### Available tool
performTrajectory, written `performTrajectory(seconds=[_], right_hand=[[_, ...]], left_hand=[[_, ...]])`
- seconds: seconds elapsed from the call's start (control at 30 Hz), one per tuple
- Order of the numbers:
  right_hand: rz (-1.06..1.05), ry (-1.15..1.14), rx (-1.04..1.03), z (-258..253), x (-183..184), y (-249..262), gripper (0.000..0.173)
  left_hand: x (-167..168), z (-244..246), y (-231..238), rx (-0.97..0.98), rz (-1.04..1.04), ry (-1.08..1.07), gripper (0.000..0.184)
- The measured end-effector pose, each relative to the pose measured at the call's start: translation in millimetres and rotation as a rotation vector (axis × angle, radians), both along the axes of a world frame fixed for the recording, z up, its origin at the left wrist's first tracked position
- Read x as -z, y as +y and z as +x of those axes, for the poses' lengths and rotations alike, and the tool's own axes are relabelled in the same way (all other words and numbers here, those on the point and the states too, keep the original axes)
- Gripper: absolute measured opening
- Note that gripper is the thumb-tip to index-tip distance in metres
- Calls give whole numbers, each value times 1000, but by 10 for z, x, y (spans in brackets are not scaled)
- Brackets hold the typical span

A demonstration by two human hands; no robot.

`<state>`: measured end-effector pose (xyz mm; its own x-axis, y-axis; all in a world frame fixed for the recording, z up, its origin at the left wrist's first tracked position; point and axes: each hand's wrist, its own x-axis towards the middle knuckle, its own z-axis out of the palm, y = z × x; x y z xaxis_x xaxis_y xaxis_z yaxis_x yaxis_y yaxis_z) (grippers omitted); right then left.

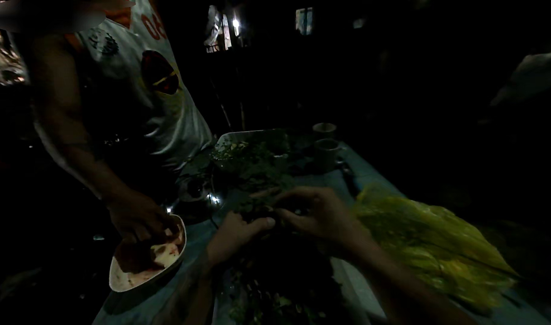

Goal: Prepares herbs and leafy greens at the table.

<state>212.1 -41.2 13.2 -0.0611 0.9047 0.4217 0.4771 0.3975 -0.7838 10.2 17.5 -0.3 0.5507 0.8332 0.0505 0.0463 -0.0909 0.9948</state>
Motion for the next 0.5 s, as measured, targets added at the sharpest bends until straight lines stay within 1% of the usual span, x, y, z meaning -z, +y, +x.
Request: performTrajectory(seconds=[0.07, 0.13, 0.2, 0.27, 0.33, 0.4, 0.43, 0.5], right_hand=[[5, -33, 17, -15, 21, 9, 14], [26, -56, 49, -49, 49, 13, 15], [4, -26, 85, -86, 66, 15, 11], [-14, 28, 93, -103, 55, 17, 8], [-29, 67, 93, -115, 40, 15, 5], [-61, 80, 111, -133, 33, 7, 4], [-87, 77, 128, -135, 11, 5, 4], [-114, 101, 138, -124, -7, 14, 2]], left_hand=[[29, 29, 19, -27, -17, -59, 19], [27, 25, 50, -73, 12, -2, 21], [0, 19, 65, -128, 38, 86, 22], [8, 8, 91, -134, 58, 85, 25], [-2, 7, 85, -127, 67, 75, 22], [-29, 24, 56, -142, 84, 144, 21], [-43, 38, 56, -167, 94, 194, 24], [-33, 46, 78, -183, 147, 186, 25]])
